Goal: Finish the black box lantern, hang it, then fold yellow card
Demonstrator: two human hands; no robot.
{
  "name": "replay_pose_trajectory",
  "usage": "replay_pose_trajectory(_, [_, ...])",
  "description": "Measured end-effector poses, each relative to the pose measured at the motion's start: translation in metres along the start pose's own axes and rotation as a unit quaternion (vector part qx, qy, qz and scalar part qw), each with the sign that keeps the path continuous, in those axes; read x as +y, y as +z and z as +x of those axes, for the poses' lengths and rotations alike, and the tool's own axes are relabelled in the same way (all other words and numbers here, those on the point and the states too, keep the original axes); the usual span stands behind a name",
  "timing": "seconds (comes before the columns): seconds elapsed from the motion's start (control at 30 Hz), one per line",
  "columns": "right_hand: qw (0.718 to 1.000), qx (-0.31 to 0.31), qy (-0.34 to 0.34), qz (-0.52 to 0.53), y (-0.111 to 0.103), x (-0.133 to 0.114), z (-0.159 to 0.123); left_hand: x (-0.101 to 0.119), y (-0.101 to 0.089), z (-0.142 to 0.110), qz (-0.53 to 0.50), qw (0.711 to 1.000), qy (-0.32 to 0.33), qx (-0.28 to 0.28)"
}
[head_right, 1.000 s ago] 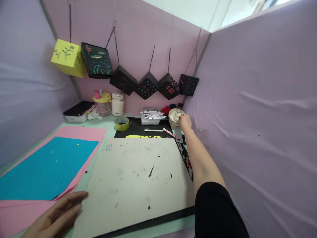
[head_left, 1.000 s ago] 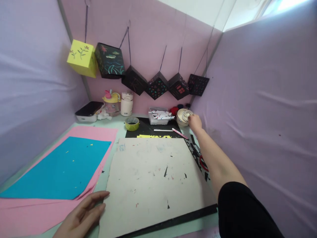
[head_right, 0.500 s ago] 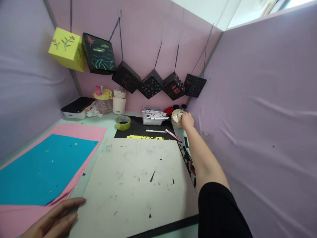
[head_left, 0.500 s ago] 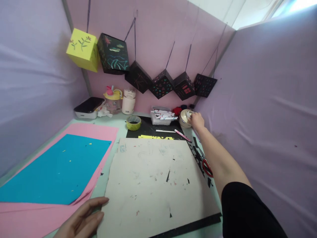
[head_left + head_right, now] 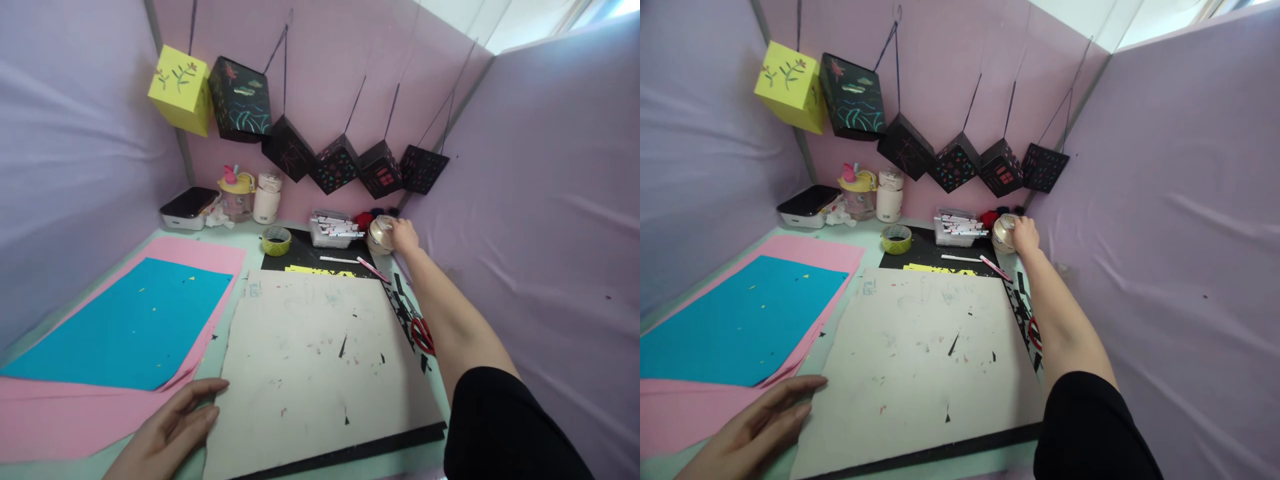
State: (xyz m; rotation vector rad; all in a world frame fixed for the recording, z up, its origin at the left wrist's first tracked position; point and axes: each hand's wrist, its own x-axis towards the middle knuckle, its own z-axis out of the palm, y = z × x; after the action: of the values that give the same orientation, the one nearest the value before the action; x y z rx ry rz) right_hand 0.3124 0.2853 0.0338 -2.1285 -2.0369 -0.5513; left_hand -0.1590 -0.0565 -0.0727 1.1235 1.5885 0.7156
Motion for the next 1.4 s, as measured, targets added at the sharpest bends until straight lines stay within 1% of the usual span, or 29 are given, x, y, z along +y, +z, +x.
replay_pose_trajectory(0.07, [1.000, 0.027, 0.000, 0.009, -0.005, -0.003, -0.013, 0.010, 0.002, -0.005, -0.019, 1.000, 0.000, 0.001])
replay_pose_trajectory(0.13, [0.997, 0.064, -0.024, 0.040, -0.015, -0.012, -0.035, 0.020, 0.004, -0.009, -0.044, 0.999, -0.007, -0.010])
replay_pose_trajectory(0.2, [0.985, 0.088, -0.106, 0.102, -0.033, -0.028, -0.071, 0.027, 0.006, -0.011, -0.065, 0.998, -0.018, -0.016])
replay_pose_trajectory(0.23, [0.973, 0.087, -0.164, 0.140, -0.045, -0.037, -0.095, 0.029, 0.007, -0.011, -0.069, 0.997, -0.016, -0.011])
replay_pose_trajectory(0.3, [0.938, 0.050, -0.271, 0.211, -0.072, -0.056, -0.153, 0.031, 0.009, -0.010, -0.073, 0.997, -0.003, 0.003])
replay_pose_trajectory(0.33, [0.921, 0.022, -0.310, 0.236, -0.085, -0.064, -0.184, 0.032, 0.010, -0.010, -0.079, 0.997, 0.002, 0.007])
replay_pose_trajectory(0.37, [0.905, -0.018, -0.346, 0.245, -0.098, -0.071, -0.215, 0.032, 0.011, -0.009, -0.090, 0.996, 0.004, 0.008])
replay_pose_trajectory(0.4, [0.893, -0.054, -0.371, 0.249, -0.108, -0.076, -0.244, 0.033, 0.012, -0.009, -0.107, 0.994, 0.001, 0.004])
replay_pose_trajectory(0.43, [0.885, -0.074, -0.384, 0.252, -0.115, -0.078, -0.270, 0.034, 0.013, -0.009, -0.128, 0.992, -0.008, -0.003])
replay_pose_trajectory(0.47, [0.887, -0.090, -0.379, 0.247, -0.118, -0.079, -0.292, 0.034, 0.014, -0.010, -0.151, 0.988, -0.017, -0.009])
replay_pose_trajectory(0.53, [0.902, -0.089, -0.352, 0.232, -0.116, -0.074, -0.326, 0.037, 0.015, -0.011, -0.194, 0.980, -0.033, -0.012])
replay_pose_trajectory(0.63, [0.933, -0.030, -0.299, 0.196, -0.099, -0.059, -0.353, 0.043, 0.015, -0.014, -0.226, 0.973, -0.047, -0.006])
replay_pose_trajectory(0.7, [0.939, 0.027, -0.285, 0.188, -0.089, -0.050, -0.361, 0.049, 0.014, -0.015, -0.231, 0.972, -0.050, -0.001])
replay_pose_trajectory(0.77, [0.933, 0.079, -0.292, 0.194, -0.085, -0.046, -0.363, 0.056, 0.012, -0.017, -0.241, 0.969, -0.047, 0.001])
replay_pose_trajectory(0.87, [0.918, 0.145, -0.305, 0.207, -0.090, -0.045, -0.359, 0.070, 0.008, -0.021, -0.276, 0.961, -0.027, 0.000])
replay_pose_trajectory(0.97, [0.910, 0.193, -0.292, 0.223, -0.102, -0.046, -0.348, 0.082, 0.006, -0.027, -0.320, 0.947, 0.009, 0.010])
replay_pose_trajectory(1.07, [0.911, 0.216, -0.263, 0.234, -0.117, -0.044, -0.325, 0.084, 0.004, -0.030, -0.373, 0.926, 0.048, 0.018])
replay_pose_trajectory(1.13, [0.912, 0.232, -0.245, 0.234, -0.128, -0.041, -0.303, 0.079, 0.003, -0.032, -0.401, 0.915, 0.039, 0.011])
replay_pose_trajectory(1.23, [0.910, 0.254, -0.228, 0.237, -0.143, -0.039, -0.268, 0.069, 0.005, -0.036, -0.397, 0.918, -0.015, -0.018])
replay_pose_trajectory(1.3, [0.908, 0.260, -0.224, 0.240, -0.151, -0.038, -0.246, 0.065, 0.007, -0.039, -0.382, 0.922, -0.039, -0.047])
replay_pose_trajectory(1.37, [0.908, 0.262, -0.220, 0.241, -0.158, -0.039, -0.231, 0.063, 0.008, -0.042, -0.371, 0.925, -0.042, -0.070])
replay_pose_trajectory(1.4, [0.908, 0.263, -0.220, 0.242, -0.160, -0.039, -0.226, 0.063, 0.009, -0.044, -0.366, 0.927, -0.036, -0.071])
